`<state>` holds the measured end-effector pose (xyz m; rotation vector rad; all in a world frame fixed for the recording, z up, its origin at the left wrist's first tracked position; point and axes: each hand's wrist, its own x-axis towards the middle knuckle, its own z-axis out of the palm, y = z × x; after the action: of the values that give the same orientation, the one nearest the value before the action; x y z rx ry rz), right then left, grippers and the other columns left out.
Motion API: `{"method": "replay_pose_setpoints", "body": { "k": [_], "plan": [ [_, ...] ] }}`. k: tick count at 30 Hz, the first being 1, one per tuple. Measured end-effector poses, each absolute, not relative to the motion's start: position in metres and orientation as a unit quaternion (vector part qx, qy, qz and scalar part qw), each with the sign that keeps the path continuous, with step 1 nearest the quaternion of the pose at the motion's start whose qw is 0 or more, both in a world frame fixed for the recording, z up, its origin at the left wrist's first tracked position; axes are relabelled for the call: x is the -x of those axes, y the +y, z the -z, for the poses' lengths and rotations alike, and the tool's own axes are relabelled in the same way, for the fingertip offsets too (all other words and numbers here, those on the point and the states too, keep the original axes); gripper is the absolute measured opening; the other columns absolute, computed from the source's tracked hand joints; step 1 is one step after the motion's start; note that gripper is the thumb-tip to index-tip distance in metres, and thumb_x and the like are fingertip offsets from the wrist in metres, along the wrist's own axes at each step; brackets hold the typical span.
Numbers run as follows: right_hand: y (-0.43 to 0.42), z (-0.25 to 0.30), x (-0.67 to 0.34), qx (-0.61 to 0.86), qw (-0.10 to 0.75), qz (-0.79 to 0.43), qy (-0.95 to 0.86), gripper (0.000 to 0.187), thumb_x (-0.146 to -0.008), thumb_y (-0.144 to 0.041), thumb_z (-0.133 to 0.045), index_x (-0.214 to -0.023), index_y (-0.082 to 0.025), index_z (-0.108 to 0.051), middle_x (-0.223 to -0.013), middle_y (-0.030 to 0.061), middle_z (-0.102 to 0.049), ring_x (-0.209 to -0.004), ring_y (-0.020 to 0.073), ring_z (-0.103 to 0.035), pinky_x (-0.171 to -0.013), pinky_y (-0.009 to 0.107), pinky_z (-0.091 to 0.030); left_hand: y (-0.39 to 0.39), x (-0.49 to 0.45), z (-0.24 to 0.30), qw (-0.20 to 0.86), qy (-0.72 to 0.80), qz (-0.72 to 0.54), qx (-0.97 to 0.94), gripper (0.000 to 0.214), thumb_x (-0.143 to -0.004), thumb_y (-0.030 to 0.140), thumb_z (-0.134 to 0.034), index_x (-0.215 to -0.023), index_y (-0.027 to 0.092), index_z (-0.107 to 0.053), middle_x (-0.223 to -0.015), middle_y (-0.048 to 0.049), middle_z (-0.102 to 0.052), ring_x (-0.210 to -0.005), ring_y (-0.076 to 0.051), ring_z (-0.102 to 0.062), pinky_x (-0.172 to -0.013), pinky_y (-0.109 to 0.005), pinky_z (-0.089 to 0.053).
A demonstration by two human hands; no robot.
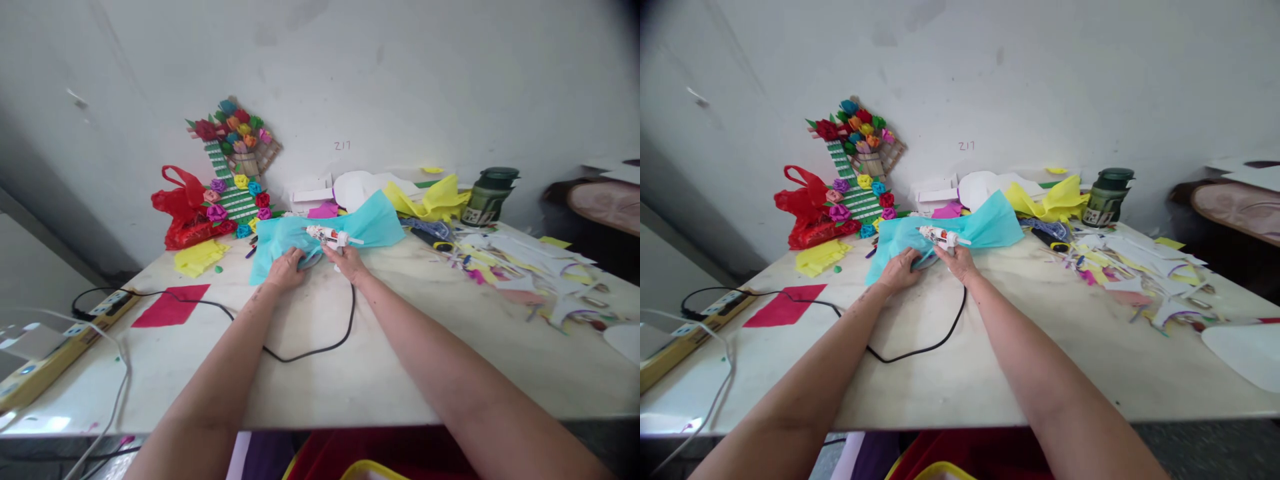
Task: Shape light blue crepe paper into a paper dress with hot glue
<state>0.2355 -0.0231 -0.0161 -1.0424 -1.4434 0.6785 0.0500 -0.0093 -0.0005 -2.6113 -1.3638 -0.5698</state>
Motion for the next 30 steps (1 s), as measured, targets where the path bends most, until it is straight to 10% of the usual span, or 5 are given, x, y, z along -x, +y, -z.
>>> {"method": "replay_pose_setpoints", "body": {
  "k": [10, 30],
  "plan": [
    [-0.021, 0.016, -0.234, 0.429, 0.596, -0.301, -0.608, 0.042, -0.07, -0.049, -0.055, -0.097, -0.017, -0.063, -0.087, 0.0017, -0.065, -0.085, 0.0179, -0.058, -0.07, 0.027, -0.048, -0.007, -0.074, 0.001, 0.175, -0.514, 0.282, 0.791, 0.036, -0.071, 0.043, -0.053, -0.099, 0.02, -0.049, -0.095, -0.0076, -0.052, -0.095, -0.023, -0.046, -0.075, -0.033, -0.038],
    [-0.021, 0.017, -0.235, 0.43, 0.591, -0.305, -0.61, 0.046, -0.071, -0.051, -0.054, -0.1, -0.016, -0.063, -0.093, 0.0037, -0.065, -0.087, 0.02, -0.059, -0.073, 0.031, -0.049, 0.011, -0.081, -0.003, 0.156, -0.478, 0.277, 0.819, 0.029, -0.07, 0.036, -0.057, -0.093, 0.021, -0.062, -0.092, -0.007, -0.057, -0.092, -0.024, -0.047, -0.068, -0.031, -0.04]
  ]
}}
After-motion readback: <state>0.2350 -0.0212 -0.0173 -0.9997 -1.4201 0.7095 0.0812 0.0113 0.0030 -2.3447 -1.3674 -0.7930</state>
